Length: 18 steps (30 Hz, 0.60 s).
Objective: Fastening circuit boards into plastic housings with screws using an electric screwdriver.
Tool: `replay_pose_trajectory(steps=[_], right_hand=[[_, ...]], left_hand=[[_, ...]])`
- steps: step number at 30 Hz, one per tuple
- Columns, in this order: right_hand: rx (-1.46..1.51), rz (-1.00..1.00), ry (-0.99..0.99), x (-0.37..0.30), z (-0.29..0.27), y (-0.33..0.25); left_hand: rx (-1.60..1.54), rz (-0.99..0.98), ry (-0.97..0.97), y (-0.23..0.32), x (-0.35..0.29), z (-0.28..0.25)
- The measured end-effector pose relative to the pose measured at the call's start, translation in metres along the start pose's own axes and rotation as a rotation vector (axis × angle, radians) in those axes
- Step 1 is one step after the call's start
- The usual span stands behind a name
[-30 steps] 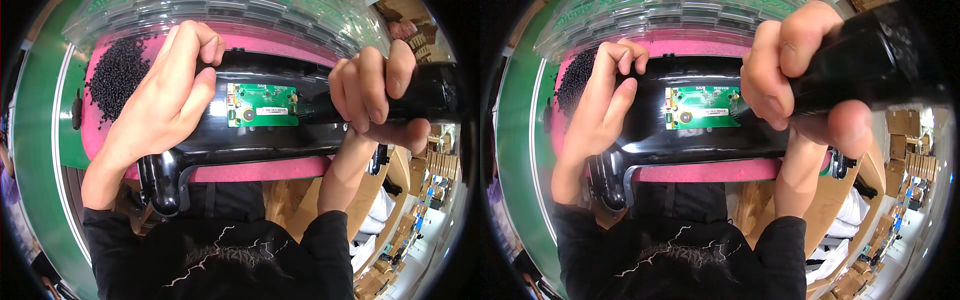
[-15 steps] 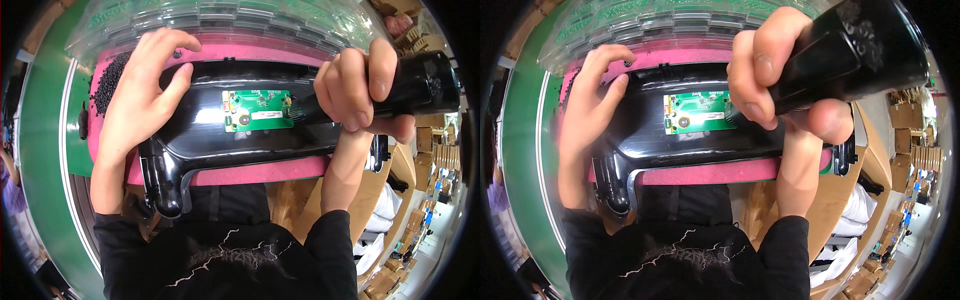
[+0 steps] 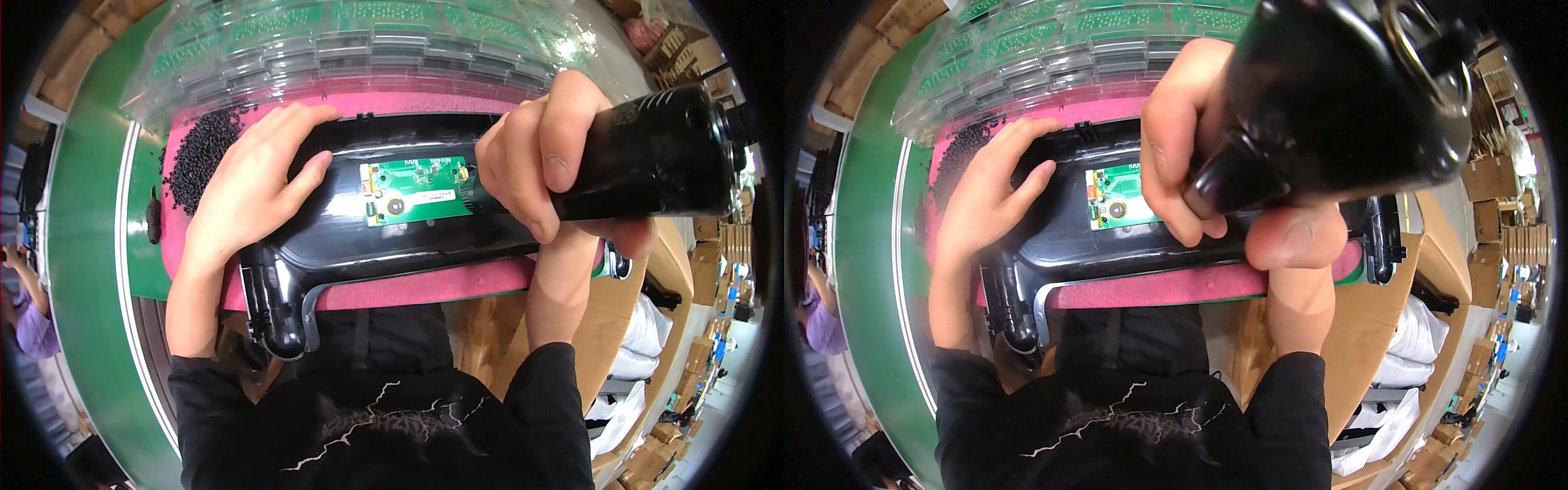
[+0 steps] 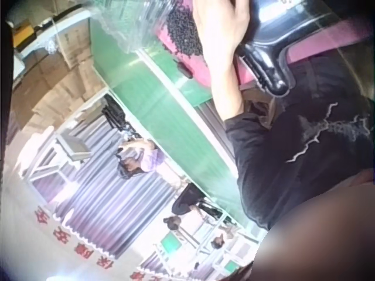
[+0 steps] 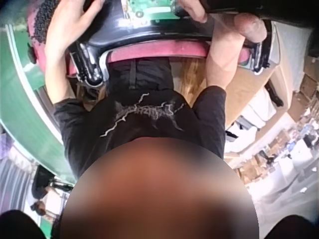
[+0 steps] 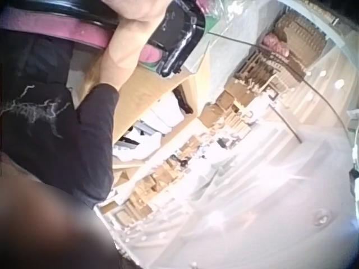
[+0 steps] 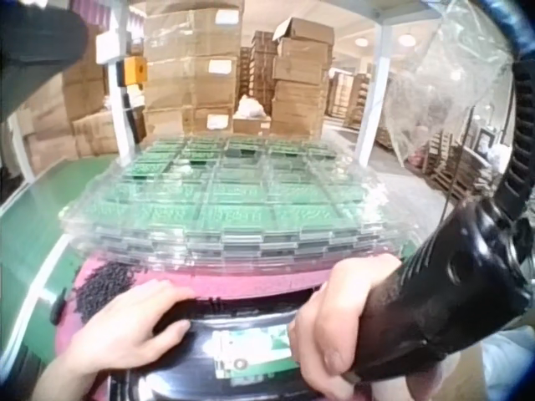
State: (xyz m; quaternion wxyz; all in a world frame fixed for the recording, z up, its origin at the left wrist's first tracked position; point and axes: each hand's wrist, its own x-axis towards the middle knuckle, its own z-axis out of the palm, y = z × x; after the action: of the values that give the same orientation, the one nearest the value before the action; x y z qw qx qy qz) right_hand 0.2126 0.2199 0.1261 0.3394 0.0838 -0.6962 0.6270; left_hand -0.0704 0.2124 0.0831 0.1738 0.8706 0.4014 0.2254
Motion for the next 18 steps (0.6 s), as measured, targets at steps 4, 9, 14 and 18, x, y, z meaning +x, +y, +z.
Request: replay_pose_trajectory(steps=[4, 9, 14, 18], right_hand=[[-0.079, -0.052, 0.405, -0.007, 0.022, -0.004], [0.125, -0.108, 1.237, -0.002, 0.023, -0.002], [0.034, -0.094, 1.477, -0.025, 0.007, 0.004], [-0.207, -0.179, 1.587, -0.002, 0.018, 0.014]], left_hand=[[-0.022, 0.021, 0.004, 0.000, -0.002, -0.002], [-0.006, 0.102, -0.095, 0.001, -0.006, -0.003], [0.033, 0.094, -0.209, 0.007, -0.004, -0.004], [0.068, 0.104, -0.168, 0.007, -0.006, -0.002]])
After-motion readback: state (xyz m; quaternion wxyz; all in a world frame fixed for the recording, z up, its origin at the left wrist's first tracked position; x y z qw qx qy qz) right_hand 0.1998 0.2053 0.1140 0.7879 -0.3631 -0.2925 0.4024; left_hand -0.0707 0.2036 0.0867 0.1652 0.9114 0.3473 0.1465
